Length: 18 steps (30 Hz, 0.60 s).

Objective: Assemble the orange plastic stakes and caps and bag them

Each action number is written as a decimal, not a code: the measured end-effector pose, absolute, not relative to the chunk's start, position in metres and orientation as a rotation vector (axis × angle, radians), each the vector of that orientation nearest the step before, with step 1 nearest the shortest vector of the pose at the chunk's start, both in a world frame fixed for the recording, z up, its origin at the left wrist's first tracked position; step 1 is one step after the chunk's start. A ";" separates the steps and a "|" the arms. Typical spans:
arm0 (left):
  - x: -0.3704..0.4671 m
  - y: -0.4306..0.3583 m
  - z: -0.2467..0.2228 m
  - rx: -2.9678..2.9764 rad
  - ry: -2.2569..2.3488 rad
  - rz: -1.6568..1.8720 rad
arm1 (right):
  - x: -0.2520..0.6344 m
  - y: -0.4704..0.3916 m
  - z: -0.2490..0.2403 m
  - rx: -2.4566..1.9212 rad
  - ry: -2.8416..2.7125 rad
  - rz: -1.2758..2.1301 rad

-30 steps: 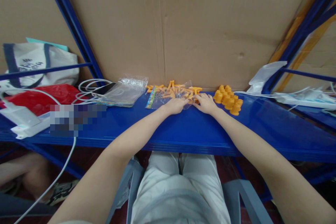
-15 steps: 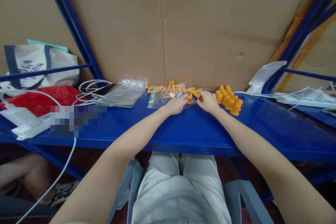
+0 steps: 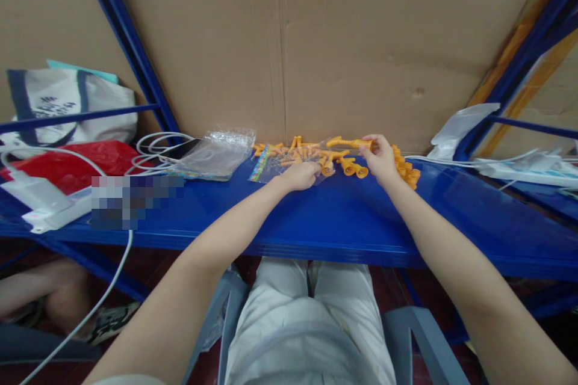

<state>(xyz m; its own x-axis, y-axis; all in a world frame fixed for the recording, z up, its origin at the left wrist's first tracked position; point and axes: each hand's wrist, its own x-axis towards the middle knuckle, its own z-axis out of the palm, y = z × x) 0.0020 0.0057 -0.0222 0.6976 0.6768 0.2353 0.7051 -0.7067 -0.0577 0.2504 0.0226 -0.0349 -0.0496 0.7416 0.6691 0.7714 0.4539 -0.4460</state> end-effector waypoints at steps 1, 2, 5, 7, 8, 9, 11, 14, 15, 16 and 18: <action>0.002 0.005 -0.020 -2.764 -1.137 -0.312 | 0.250 0.021 -0.032 -1.250 -1.700 0.032; 0.001 0.005 -0.019 -2.763 -1.142 -0.324 | 0.248 0.018 -0.030 -1.212 -1.641 0.097; 0.000 0.005 -0.015 -2.744 -1.145 -0.321 | 0.243 0.012 -0.024 -1.145 -1.599 0.235; -0.002 0.006 -0.014 -2.725 -1.151 -0.315 | 0.241 0.010 -0.024 -1.140 -1.626 0.262; -0.002 0.006 -0.013 -2.714 -1.161 -0.325 | 0.240 0.009 -0.024 -1.143 -1.640 0.271; -0.003 0.007 -0.012 -2.702 -1.174 -0.345 | 0.240 0.009 -0.025 -1.147 -1.652 0.284; -0.004 0.007 -0.010 -2.680 -1.199 -0.407 | 0.238 0.010 -0.027 -1.146 -1.660 0.330; -0.003 0.006 -0.011 -2.662 -1.181 -0.522 | 0.234 0.009 -0.031 -1.095 -1.650 0.418; -0.003 0.005 -0.011 -2.665 -1.149 -0.559 | 0.231 0.008 -0.032 -1.070 -1.648 0.442; -0.001 0.005 -0.013 -2.669 -1.111 -0.593 | 0.229 0.007 -0.033 -1.048 -1.651 0.464; 0.002 0.004 -0.016 -2.675 -1.031 -0.637 | 0.223 0.005 -0.034 -1.014 -1.671 0.503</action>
<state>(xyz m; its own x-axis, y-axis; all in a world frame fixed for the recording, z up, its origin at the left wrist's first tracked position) 0.0018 0.0039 -0.0160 0.6631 0.5887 0.4622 0.6769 -0.7353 -0.0346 0.2232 0.0048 -0.0340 -0.0715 0.8206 0.5670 0.3709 0.5495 -0.7486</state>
